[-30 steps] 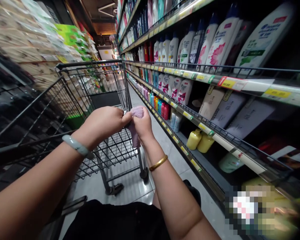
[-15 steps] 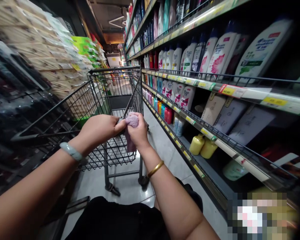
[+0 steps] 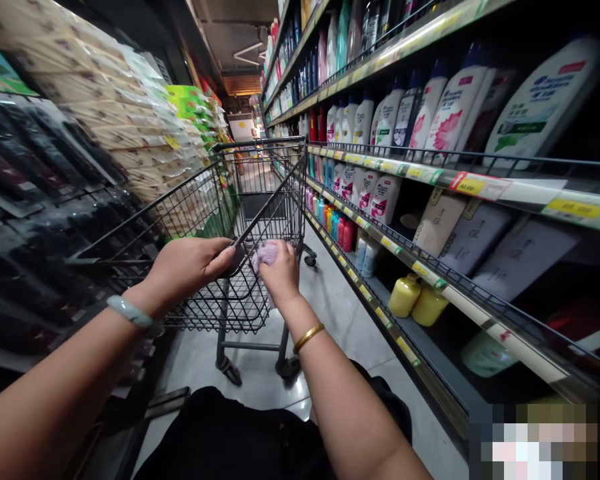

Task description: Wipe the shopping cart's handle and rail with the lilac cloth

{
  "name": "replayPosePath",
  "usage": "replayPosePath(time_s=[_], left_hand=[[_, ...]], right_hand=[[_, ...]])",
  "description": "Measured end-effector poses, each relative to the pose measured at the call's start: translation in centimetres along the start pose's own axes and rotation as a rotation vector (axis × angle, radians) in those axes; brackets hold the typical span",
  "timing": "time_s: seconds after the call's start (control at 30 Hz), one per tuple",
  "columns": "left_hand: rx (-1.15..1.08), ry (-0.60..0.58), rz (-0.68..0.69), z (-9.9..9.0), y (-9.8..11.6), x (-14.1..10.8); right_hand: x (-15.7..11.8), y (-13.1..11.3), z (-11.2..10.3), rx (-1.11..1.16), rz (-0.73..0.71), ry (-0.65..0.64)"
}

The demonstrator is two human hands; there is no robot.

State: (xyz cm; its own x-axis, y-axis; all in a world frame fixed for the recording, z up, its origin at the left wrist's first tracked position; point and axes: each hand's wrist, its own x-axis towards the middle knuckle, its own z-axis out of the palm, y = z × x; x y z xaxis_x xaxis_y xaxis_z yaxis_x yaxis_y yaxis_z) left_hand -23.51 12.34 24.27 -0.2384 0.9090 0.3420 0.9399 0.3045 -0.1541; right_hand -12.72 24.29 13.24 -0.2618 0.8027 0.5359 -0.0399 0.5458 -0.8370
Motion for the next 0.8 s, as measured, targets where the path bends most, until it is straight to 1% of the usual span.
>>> replayPosePath(time_s=[0.03,0.07,0.1,0.2,0.23,0.27,0.3,0.4,0.43,0.47,0.57,0.6,0.63,0.67,0.77,0.8], left_hand=[[0.028,-0.007,0.005,0.0,-0.3,-0.1],[0.064,-0.020,0.018,-0.1,-0.6,-0.3],[0.096,-0.034,0.037,-0.1,-0.9,-0.5],[0.134,0.001,0.057,-0.1,-1.0,-1.3],[0.150,0.035,0.043,0.0,-0.7,-1.6],[0.167,0.084,0.019,0.1,-0.4,-2.1],[0.182,0.140,-0.009,0.4,0.1,-2.5],[0.175,0.283,-0.079,1.0,1.5,-3.4],[0.159,0.311,-0.092,1.2,1.8,-3.6],[0.140,0.329,-0.103,1.3,2.1,-3.7],[0.089,0.358,-0.157,1.3,2.2,-3.6],[0.077,0.357,-0.181,1.3,2.2,-3.6],[0.070,0.354,-0.204,1.2,2.1,-3.6],[0.071,0.354,-0.224,1.2,1.9,-3.6],[0.097,0.377,-0.237,1.4,1.7,-3.9],[0.105,0.391,-0.236,1.5,1.7,-4.0]], right_hand=[[-0.1,0.1,0.1,-0.010,0.053,0.000],[-0.2,-0.1,0.3,0.006,0.050,0.003],[-0.3,-0.6,0.4,0.044,-0.006,0.006],[-0.4,-2.6,0.8,0.171,-0.328,-0.006],[-0.5,-2.8,1.0,0.189,-0.395,-0.002],[-0.5,-2.8,1.3,0.190,-0.403,0.017],[-0.5,-2.4,1.6,0.177,-0.350,0.049],[-0.7,-1.2,2.6,0.106,-0.057,0.138],[-0.9,-1.1,2.9,0.103,-0.027,0.144],[-1.0,-1.3,3.1,0.118,-0.059,0.140],[-1.4,-2.7,3.4,0.203,-0.325,0.106],[-1.4,-2.9,3.4,0.216,-0.381,0.090],[-1.2,-2.9,3.3,0.212,-0.394,0.077],[-1.0,-2.7,3.1,0.194,-0.361,0.071],[-0.3,-1.8,2.6,0.109,-0.122,0.097],[-0.2,-1.8,2.4,0.100,-0.077,0.107]])
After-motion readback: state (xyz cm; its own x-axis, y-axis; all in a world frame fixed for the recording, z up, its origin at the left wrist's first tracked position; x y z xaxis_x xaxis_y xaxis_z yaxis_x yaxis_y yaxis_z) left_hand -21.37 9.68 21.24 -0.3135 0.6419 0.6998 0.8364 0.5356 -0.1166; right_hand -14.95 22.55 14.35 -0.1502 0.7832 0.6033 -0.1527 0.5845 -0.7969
